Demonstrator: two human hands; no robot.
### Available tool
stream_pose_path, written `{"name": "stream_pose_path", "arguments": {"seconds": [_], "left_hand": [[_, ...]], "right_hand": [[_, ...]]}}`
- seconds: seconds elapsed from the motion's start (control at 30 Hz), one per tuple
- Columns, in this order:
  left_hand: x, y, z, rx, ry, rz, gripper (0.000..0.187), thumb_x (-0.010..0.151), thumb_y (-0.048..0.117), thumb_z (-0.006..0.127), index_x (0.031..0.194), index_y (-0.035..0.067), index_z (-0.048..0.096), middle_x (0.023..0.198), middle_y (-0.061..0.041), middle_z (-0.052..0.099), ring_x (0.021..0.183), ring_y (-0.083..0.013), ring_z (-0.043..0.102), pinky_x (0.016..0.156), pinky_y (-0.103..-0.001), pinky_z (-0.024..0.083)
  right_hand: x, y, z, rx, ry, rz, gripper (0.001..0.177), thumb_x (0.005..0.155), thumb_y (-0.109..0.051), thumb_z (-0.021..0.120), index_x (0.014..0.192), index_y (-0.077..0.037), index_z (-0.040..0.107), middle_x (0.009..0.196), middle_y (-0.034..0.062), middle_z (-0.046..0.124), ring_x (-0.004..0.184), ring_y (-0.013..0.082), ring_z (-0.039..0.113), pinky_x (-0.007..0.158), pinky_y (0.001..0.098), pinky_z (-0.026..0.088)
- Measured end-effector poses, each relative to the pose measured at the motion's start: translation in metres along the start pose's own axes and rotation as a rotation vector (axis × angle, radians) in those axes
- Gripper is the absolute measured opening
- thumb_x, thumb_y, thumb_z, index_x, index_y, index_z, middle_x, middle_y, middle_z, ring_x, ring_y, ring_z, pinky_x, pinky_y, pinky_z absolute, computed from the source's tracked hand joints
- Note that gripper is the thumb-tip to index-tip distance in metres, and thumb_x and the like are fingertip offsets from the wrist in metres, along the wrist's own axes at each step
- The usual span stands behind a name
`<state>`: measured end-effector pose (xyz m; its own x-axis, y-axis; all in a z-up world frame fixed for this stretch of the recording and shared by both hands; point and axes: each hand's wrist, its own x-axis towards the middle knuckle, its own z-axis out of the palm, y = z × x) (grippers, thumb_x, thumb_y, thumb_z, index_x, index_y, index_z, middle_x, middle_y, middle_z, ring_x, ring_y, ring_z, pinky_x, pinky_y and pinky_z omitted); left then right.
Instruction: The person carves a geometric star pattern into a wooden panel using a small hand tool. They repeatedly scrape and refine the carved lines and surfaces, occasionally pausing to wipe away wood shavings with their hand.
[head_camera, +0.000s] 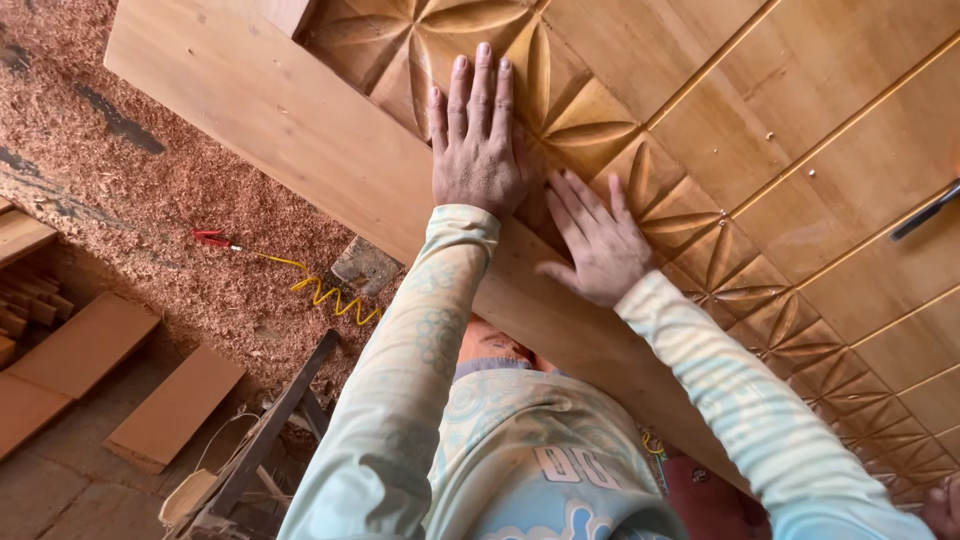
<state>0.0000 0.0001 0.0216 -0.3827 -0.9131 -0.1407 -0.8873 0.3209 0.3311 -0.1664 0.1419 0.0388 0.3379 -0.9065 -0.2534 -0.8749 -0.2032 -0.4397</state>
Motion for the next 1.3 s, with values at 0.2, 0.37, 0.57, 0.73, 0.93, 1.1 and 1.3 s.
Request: {"name": "stream_pose_path", "arguments": {"seconds": [0.2, 0.37, 0.57, 0.73, 0.93, 1.1, 1.3], "left_hand": [[0.000, 0.001, 0.002, 0.002, 0.036, 0.003, 0.065, 0.101, 0.021, 0.049, 0.164, 0.011, 0.034, 0.172, -0.008, 0.024, 0.161, -0.0283, 0.022, 0.133, -0.052, 0.013], [0.005, 0.002, -0.004, 0.000, -0.028, -0.014, 0.071, 0.094, 0.022, 0.051, 0.162, 0.010, 0.034, 0.170, -0.008, 0.026, 0.159, -0.0292, 0.023, 0.131, -0.052, 0.014], [0.005, -0.001, 0.000, -0.004, 0.030, 0.012, 0.065, 0.101, 0.023, 0.049, 0.163, 0.010, 0.035, 0.171, -0.009, 0.026, 0.160, -0.0297, 0.022, 0.132, -0.053, 0.014], [0.001, -0.002, 0.002, -0.010, 0.039, 0.011, 0.064, 0.102, 0.022, 0.048, 0.163, 0.010, 0.036, 0.171, -0.010, 0.026, 0.160, -0.0302, 0.023, 0.133, -0.054, 0.013], [0.001, -0.001, 0.005, 0.004, 0.047, 0.028, 0.062, 0.103, 0.023, 0.048, 0.163, 0.010, 0.036, 0.171, -0.010, 0.027, 0.160, -0.0306, 0.024, 0.132, -0.054, 0.014], [0.007, 0.000, 0.004, 0.012, 0.055, 0.005, 0.062, 0.103, 0.025, 0.049, 0.162, 0.010, 0.037, 0.171, -0.010, 0.028, 0.160, -0.0307, 0.024, 0.132, -0.054, 0.016], [0.003, -0.002, 0.002, 0.019, 0.021, 0.019, 0.067, 0.100, 0.024, 0.052, 0.163, 0.009, 0.037, 0.170, -0.010, 0.029, 0.160, -0.0303, 0.023, 0.131, -0.055, 0.015]], "right_hand": [[0.021, 0.005, 0.004, -0.032, -0.013, -0.003, 0.097, 0.094, -0.070, 0.051, 0.154, 0.005, 0.044, 0.167, 0.0182, 0.034, 0.158, 0.0295, 0.024, 0.126, 0.0631, 0.005], [0.001, -0.002, -0.004, 0.001, -0.023, 0.022, 0.100, 0.091, -0.071, 0.051, 0.153, 0.007, 0.043, 0.166, 0.0205, 0.033, 0.157, 0.0307, 0.024, 0.125, 0.0638, 0.006], [0.025, 0.000, 0.002, -0.048, 0.000, 0.029, 0.097, 0.094, -0.069, 0.052, 0.155, 0.006, 0.042, 0.168, 0.0181, 0.032, 0.158, 0.0297, 0.023, 0.126, 0.0632, 0.006], [-0.006, -0.005, -0.004, -0.061, -0.018, 0.018, 0.102, 0.090, -0.072, 0.051, 0.154, 0.007, 0.044, 0.167, 0.0189, 0.033, 0.157, 0.0289, 0.024, 0.125, 0.0623, 0.007], [0.012, -0.001, 0.007, -0.032, 0.052, 0.038, 0.098, 0.098, -0.072, 0.048, 0.156, 0.007, 0.045, 0.169, 0.0201, 0.033, 0.160, 0.0299, 0.024, 0.127, 0.0626, 0.007], [0.008, 0.003, -0.002, -0.033, 0.068, 0.006, 0.097, 0.096, -0.069, 0.051, 0.152, 0.010, 0.045, 0.165, 0.0241, 0.037, 0.157, 0.0335, 0.028, 0.126, 0.0634, 0.007], [0.005, -0.001, 0.001, 0.053, 0.076, 0.025, 0.088, 0.102, -0.061, 0.052, 0.157, 0.008, 0.045, 0.168, 0.0212, 0.037, 0.160, 0.0323, 0.029, 0.131, 0.0625, 0.009]]}}
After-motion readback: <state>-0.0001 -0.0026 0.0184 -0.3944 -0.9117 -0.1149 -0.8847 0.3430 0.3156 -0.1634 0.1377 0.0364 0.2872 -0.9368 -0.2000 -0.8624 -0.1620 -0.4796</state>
